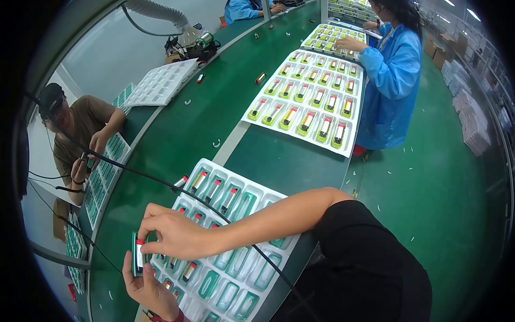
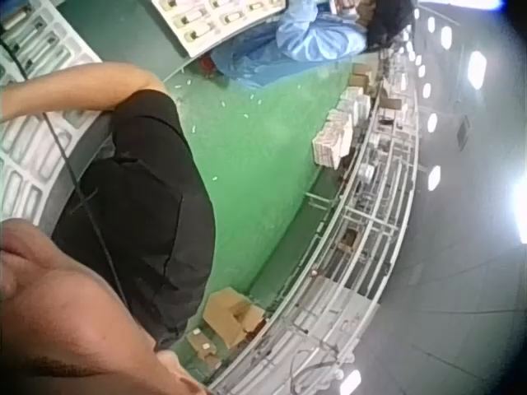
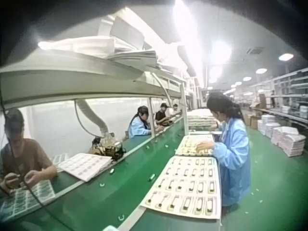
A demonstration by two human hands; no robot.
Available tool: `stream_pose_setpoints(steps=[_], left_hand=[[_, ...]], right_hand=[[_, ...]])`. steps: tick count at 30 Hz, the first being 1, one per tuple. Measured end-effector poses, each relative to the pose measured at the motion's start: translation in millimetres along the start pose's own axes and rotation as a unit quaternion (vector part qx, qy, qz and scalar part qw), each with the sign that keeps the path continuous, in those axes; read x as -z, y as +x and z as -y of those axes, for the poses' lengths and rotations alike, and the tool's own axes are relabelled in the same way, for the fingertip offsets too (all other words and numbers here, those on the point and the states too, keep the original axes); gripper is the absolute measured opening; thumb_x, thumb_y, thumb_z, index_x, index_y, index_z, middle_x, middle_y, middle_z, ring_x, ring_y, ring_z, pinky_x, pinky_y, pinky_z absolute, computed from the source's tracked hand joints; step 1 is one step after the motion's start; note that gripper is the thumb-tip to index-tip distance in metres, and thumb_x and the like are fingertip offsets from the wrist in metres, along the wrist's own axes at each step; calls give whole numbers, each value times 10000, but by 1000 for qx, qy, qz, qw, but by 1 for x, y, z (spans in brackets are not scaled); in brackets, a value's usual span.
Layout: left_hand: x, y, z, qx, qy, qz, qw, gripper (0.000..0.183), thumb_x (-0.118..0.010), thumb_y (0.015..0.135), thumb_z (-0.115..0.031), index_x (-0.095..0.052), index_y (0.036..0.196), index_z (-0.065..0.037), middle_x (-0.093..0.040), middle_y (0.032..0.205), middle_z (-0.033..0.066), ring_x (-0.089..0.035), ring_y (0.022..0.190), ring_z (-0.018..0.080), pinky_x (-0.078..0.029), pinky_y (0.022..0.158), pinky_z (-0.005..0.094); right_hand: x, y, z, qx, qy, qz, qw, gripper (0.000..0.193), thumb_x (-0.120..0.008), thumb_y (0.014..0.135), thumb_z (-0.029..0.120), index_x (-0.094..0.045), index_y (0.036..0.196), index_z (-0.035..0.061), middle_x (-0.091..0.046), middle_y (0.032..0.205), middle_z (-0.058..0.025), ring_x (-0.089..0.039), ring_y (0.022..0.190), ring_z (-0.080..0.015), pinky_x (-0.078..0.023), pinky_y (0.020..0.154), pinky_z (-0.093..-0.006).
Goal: The person assembles electronic components by hand, placing internal parts into green plastic housings.
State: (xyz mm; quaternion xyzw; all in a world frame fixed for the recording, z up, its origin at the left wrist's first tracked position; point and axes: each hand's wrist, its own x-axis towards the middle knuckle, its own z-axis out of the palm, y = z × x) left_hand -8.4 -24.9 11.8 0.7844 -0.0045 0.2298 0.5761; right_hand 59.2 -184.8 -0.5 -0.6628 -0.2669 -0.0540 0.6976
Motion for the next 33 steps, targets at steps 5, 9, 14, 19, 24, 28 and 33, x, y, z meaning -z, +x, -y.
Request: stream_pose_setpoints(steps=[5,9,14,19,24,28,33], left_hand=[[8,6,9,73,-68,8,995,344,-623,884,-12,-533,1195,103,-623,949,131,-528,724,127,-412,603,231],[6,4,2,53,-156,0,986,368,-627,878,-8,-511,1200,126,-606,919,121,-506,714,148,-403,650,253],[6,-1,12,10,-17,-11,1000,352,-664,873,-71,-578,1172,96,-626,871,103,-459,613,112,-366,526,256],[2,-2,15,11,15,-34,999,332,-677,859,-49,-577,1143,91,-648,928,148,-513,647,128,-406,550,274],[-8,0,12,31,-86,-7,996,379,-629,828,83,-492,1182,81,-632,1030,177,-606,910,216,-498,764,311],[0,-6,8,34,-134,-27,990,412,-602,827,85,-483,1222,79,-618,1097,176,-606,975,207,-481,844,289],[-13,-1,22,42,-157,-1,987,456,-587,806,119,-477,1247,81,-584,1161,173,-603,998,196,-480,869,295]], right_hand=[[14,6,-9,100,-40,17,994,179,-747,785,168,-676,866,26,-529,879,-58,-555,651,-159,-462,575,-285],[11,12,-10,172,-38,42,983,178,-771,742,160,-677,829,37,-539,847,-49,-584,651,-167,-472,565,-295],[5,5,-12,146,-86,-23,985,234,-762,745,238,-628,777,49,-532,832,-37,-585,678,-203,-454,561,-332],[3,1,-16,118,-63,-33,990,218,-765,746,223,-653,811,47,-541,862,-42,-587,681,-194,-452,569,-323],[0,-2,-23,124,-15,-52,991,146,-771,750,131,-667,802,41,-537,901,-51,-587,710,-162,-464,622,-287],[-14,0,-17,193,5,-45,980,127,-771,748,84,-660,790,38,-547,946,-55,-575,702,-160,-460,627,-274],[-1,-14,-13,164,-10,-15,986,185,-765,749,2,-632,877,-14,-638,958,-128,-651,781,-146,-525,663,-241]])
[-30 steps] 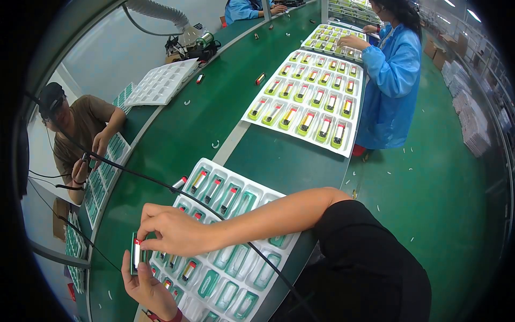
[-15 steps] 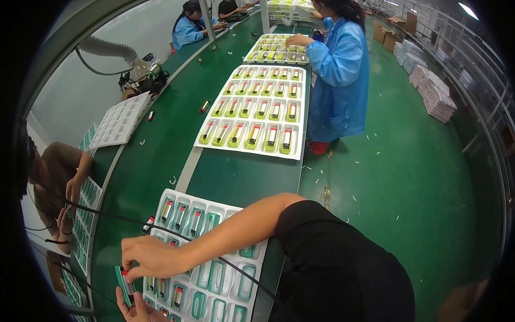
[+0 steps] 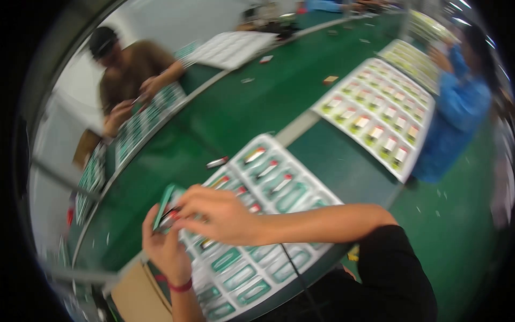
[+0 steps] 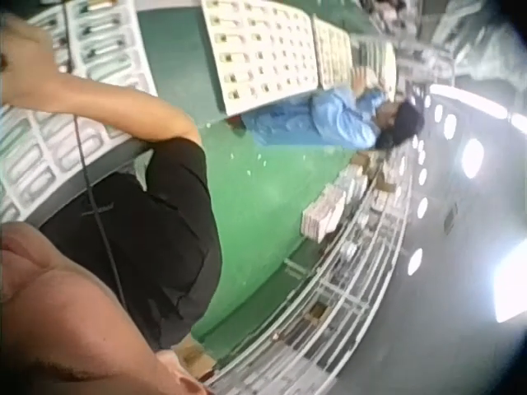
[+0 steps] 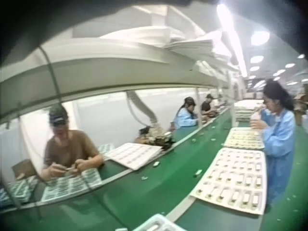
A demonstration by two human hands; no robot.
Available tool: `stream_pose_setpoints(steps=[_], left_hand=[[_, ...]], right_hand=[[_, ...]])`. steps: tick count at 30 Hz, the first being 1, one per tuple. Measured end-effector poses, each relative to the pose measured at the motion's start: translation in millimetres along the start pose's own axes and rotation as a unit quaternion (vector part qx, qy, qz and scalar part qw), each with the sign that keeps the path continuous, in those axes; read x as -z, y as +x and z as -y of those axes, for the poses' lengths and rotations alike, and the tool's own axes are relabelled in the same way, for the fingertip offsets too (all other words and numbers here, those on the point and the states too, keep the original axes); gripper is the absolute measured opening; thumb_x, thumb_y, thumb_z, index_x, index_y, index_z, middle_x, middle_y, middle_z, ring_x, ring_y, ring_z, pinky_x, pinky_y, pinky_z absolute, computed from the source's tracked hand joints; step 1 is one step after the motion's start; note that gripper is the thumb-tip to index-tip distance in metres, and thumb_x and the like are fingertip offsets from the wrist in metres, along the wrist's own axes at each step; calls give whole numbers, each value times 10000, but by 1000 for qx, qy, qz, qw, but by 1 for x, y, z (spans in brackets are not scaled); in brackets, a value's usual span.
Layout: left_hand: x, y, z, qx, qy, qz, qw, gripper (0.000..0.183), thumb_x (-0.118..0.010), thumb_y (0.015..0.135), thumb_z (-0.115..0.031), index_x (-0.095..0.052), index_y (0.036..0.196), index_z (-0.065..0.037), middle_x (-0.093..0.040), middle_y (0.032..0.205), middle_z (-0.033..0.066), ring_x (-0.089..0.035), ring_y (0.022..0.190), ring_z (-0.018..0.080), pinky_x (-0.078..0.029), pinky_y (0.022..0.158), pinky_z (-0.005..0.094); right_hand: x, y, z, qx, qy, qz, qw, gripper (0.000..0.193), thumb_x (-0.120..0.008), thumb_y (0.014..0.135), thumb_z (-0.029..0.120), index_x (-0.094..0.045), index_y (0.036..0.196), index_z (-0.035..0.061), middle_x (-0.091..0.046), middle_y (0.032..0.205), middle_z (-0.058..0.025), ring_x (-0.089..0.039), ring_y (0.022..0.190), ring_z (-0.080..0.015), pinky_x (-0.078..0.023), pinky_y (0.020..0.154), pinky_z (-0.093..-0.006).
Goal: The person assembles electronic components by hand, placing internal parts into green plastic housings.
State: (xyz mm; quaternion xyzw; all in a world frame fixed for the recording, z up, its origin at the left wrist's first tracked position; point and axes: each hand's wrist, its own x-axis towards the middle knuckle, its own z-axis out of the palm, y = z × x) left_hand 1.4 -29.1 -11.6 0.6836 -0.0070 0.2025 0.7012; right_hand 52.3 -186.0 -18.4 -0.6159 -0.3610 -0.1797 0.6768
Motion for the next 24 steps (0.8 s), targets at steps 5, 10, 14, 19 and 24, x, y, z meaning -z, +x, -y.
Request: stream_pose_setpoints(steps=[5,10,14,19,24], left_hand=[[10,-6,5,-54,-14,24,998,480,-636,771,169,-529,1228,70,-536,1217,161,-562,1065,173,-515,845,243],[10,3,-9,23,-84,17,996,527,-661,775,154,-501,1270,75,-634,1094,186,-635,953,181,-515,876,265],[13,5,-4,-30,-36,75,996,521,-688,761,139,-543,1254,56,-623,1092,145,-623,979,178,-557,808,281],[11,1,-4,-49,-16,71,996,528,-701,752,127,-564,1251,20,-577,1158,137,-635,952,185,-579,669,238],[8,-2,-3,-22,-17,64,998,533,-709,749,119,-570,1251,8,-570,1169,130,-639,945,185,-572,641,227]], right_hand=[[-1,8,15,-219,205,-67,951,229,-723,813,16,-639,1023,-19,-647,939,-74,-641,753,-92,-516,623,-218],[19,28,28,-186,93,-63,976,338,-735,783,-17,-644,1108,-19,-675,841,-64,-558,556,-35,-427,484,-171],[14,24,29,-182,52,-34,981,337,-747,770,-12,-651,1093,-20,-672,900,-67,-529,539,-21,-397,465,-160],[12,19,22,-164,-2,-7,986,325,-758,762,8,-660,1071,-15,-668,907,-66,-504,526,-4,-357,447,-146],[10,14,19,-166,-25,5,986,312,-750,769,12,-655,1066,-7,-651,881,-52,-500,530,4,-351,449,-144]])
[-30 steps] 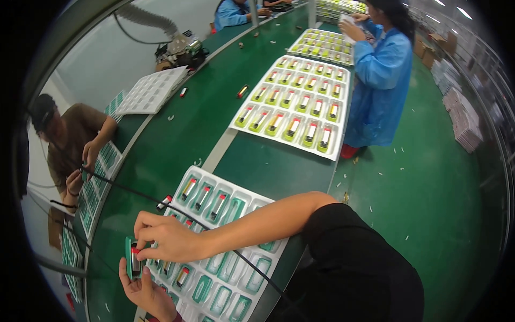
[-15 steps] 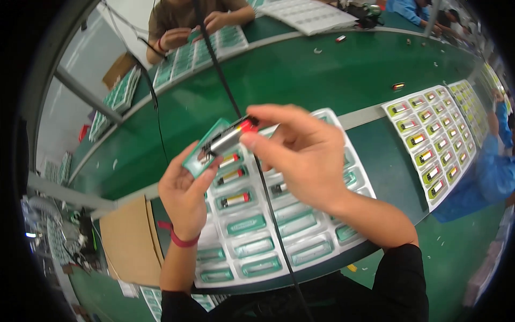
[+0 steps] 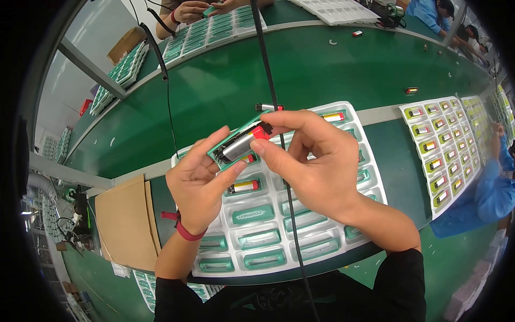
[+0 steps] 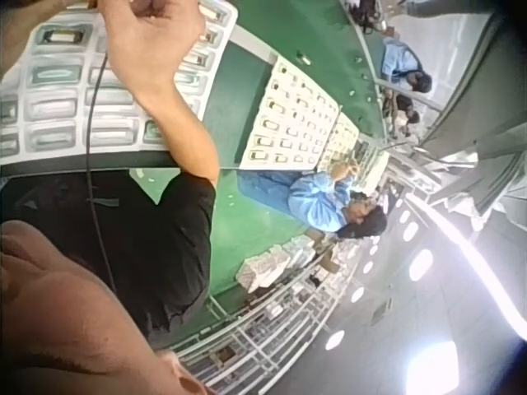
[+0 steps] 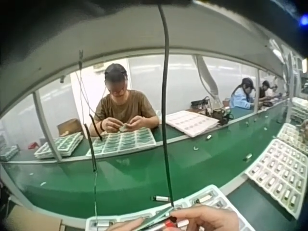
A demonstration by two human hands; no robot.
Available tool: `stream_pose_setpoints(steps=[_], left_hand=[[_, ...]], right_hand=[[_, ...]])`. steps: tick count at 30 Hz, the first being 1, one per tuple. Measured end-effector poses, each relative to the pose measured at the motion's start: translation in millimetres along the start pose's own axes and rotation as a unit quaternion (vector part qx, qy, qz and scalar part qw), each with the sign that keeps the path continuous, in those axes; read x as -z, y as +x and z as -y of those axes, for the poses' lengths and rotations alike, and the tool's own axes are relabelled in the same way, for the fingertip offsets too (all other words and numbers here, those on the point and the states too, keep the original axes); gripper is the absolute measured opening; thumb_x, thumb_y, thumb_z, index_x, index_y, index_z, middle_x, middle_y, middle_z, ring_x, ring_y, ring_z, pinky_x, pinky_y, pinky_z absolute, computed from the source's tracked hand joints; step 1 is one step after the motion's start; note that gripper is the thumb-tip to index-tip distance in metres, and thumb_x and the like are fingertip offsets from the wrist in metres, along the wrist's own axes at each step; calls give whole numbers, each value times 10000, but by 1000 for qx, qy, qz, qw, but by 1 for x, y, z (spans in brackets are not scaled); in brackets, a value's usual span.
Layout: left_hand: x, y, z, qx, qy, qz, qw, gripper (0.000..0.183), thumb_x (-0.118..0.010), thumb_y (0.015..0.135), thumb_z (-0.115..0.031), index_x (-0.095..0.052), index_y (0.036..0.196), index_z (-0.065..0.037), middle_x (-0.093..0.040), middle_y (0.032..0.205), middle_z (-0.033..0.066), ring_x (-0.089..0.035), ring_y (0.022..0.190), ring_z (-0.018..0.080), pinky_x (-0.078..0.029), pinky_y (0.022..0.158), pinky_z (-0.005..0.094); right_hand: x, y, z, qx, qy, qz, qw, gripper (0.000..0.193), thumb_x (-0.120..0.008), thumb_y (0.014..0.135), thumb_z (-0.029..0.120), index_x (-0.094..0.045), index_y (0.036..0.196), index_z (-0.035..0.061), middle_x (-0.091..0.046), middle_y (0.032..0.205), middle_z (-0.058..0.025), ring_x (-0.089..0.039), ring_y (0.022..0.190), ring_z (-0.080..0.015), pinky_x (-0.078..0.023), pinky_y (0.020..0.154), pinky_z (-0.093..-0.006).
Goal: The person assembles electronic components by hand, placing internal parts into green plastic housings.
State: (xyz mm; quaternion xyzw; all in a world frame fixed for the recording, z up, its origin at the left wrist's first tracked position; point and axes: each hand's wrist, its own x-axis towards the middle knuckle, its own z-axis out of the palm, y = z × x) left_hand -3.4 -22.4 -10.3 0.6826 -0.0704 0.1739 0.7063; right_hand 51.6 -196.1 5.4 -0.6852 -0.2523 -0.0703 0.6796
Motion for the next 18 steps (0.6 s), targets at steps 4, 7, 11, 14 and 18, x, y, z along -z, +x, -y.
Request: stream_pose_setpoints(steps=[4,7,11,14,18], left_hand=[[-2,1,-2,2,8,-1,1000,521,-681,757,147,-547,1251,53,-573,1149,134,-629,985,199,-559,730,253],[-2,2,-2,3,9,1,1000,512,-653,763,175,-523,1252,98,-576,1131,139,-619,1028,218,-549,836,288],[-1,3,-2,-1,-1,-8,1000,515,-679,758,148,-548,1248,56,-577,1140,133,-626,997,206,-561,750,266],[-1,4,1,-10,11,-10,1000,517,-704,754,116,-575,1244,11,-582,1157,129,-627,976,175,-584,694,241],[1,2,6,-8,11,-9,1000,518,-699,757,119,-571,1247,9,-578,1163,128,-625,982,180,-587,728,250]], right_hand=[[-2,0,2,-31,42,-11,999,312,-745,775,13,-650,1072,-6,-640,877,-48,-502,537,3,-356,463,-139],[-1,2,0,-20,47,-16,999,303,-741,781,15,-656,1071,-4,-635,884,-49,-488,537,3,-348,467,-142],[2,6,-3,26,7,5,1000,304,-742,778,24,-667,1072,9,-638,880,-38,-457,523,4,-321,456,-154],[1,7,-6,48,-23,8,999,302,-742,779,32,-670,1073,17,-641,868,-30,-447,515,3,-310,453,-160],[-5,5,-11,15,-16,-1,1000,276,-742,786,48,-674,1053,24,-650,857,-27,-445,510,2,-313,454,-164]])
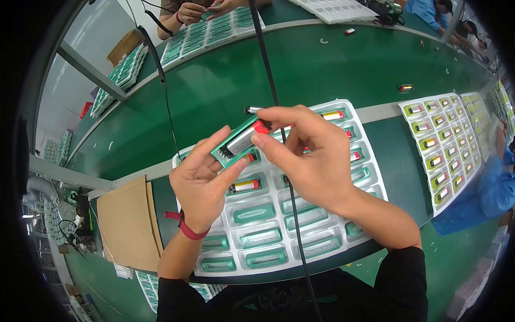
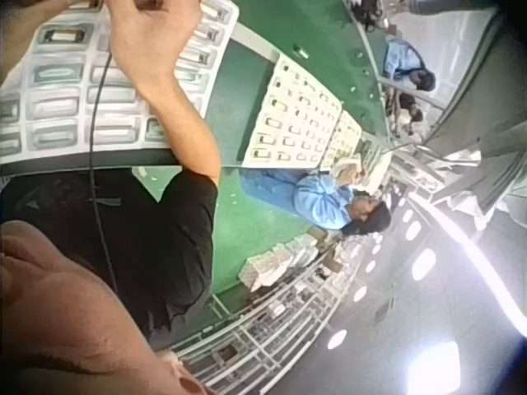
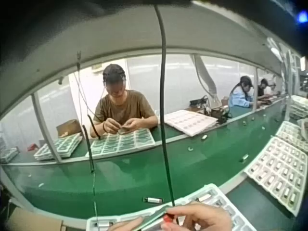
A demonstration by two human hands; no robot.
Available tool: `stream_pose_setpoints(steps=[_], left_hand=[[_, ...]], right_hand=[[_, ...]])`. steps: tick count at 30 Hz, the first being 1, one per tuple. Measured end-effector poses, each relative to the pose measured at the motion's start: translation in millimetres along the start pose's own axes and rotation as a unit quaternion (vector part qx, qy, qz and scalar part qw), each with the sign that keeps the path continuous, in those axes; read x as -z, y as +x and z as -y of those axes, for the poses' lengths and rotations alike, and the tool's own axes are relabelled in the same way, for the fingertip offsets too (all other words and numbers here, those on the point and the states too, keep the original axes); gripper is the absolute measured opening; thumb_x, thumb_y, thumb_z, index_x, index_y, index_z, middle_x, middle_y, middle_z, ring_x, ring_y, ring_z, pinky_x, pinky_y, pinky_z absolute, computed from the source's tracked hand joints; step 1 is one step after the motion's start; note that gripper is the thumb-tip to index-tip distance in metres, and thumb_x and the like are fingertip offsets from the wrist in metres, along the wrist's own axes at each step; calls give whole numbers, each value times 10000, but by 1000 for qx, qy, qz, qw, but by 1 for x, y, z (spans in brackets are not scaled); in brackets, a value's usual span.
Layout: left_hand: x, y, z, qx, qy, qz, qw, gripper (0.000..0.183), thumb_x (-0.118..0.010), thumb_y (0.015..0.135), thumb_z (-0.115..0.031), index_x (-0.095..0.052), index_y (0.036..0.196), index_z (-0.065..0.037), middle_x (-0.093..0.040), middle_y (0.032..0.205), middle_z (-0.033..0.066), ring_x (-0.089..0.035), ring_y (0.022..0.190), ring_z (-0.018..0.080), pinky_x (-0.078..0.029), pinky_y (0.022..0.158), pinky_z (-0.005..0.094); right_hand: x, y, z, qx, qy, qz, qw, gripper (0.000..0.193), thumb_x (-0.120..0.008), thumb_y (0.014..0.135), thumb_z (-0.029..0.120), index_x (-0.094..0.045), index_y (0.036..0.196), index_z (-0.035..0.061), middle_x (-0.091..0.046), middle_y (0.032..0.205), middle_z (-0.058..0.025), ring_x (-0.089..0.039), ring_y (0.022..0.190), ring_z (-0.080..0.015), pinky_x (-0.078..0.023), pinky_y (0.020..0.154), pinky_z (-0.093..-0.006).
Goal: The person assembles electronic components by hand, placing internal parts into green plastic housings.
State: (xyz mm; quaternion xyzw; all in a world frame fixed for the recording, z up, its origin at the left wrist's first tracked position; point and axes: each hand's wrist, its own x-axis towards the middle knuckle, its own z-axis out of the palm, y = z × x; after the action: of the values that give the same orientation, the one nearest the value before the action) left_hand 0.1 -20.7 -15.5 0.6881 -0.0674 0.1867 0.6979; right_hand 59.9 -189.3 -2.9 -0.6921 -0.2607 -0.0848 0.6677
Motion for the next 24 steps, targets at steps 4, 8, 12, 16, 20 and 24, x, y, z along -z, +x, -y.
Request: stream_pose_setpoints(steps=[4,8,12,16,20,24], left_hand=[[-3,0,0,-15,-12,-9,1000,520,-686,760,136,-564,1251,17,-562,1183,136,-625,990,193,-584,761,260],[-7,-5,2,-34,-3,-25,999,532,-687,752,152,-560,1254,29,-573,1167,128,-607,1018,165,-538,779,240],[-7,-11,1,-37,51,-46,997,539,-715,735,136,-573,1244,28,-597,1120,112,-602,896,95,-491,659,194],[-10,-17,8,-30,125,-77,989,523,-655,753,165,-527,1255,94,-658,1012,135,-638,854,112,-508,699,208],[-13,-17,13,-64,78,-142,985,533,-737,721,109,-577,1226,50,-618,1165,163,-620,819,81,-466,576,169],[-20,-16,13,-86,36,-125,988,535,-611,785,169,-459,1294,108,-610,1162,192,-616,1040,205,-500,891,301]], right_hand=[[0,-2,1,18,-18,-11,1000,240,-749,790,70,-679,1017,30,-669,898,-47,-492,531,-19,-355,470,-167],[-7,-3,-3,113,-24,-51,992,213,-757,763,23,-704,969,36,-673,947,-80,-561,674,-72,-407,500,-205],[-4,3,4,201,-120,-74,969,278,-784,709,-19,-697,969,30,-572,947,-58,-511,656,-72,-411,554,-188],[-6,-1,1,118,-74,-53,989,266,-790,709,-7,-705,955,43,-534,936,-43,-499,652,-58,-402,538,-182],[-12,-7,0,121,-23,-47,991,254,-774,728,-16,-696,966,22,-552,916,-51,-541,679,-59,-422,529,-172],[-11,-5,-6,50,65,-37,996,175,-748,770,-3,-685,933,8,-583,893,-70,-561,685,-71,-433,537,-178]])
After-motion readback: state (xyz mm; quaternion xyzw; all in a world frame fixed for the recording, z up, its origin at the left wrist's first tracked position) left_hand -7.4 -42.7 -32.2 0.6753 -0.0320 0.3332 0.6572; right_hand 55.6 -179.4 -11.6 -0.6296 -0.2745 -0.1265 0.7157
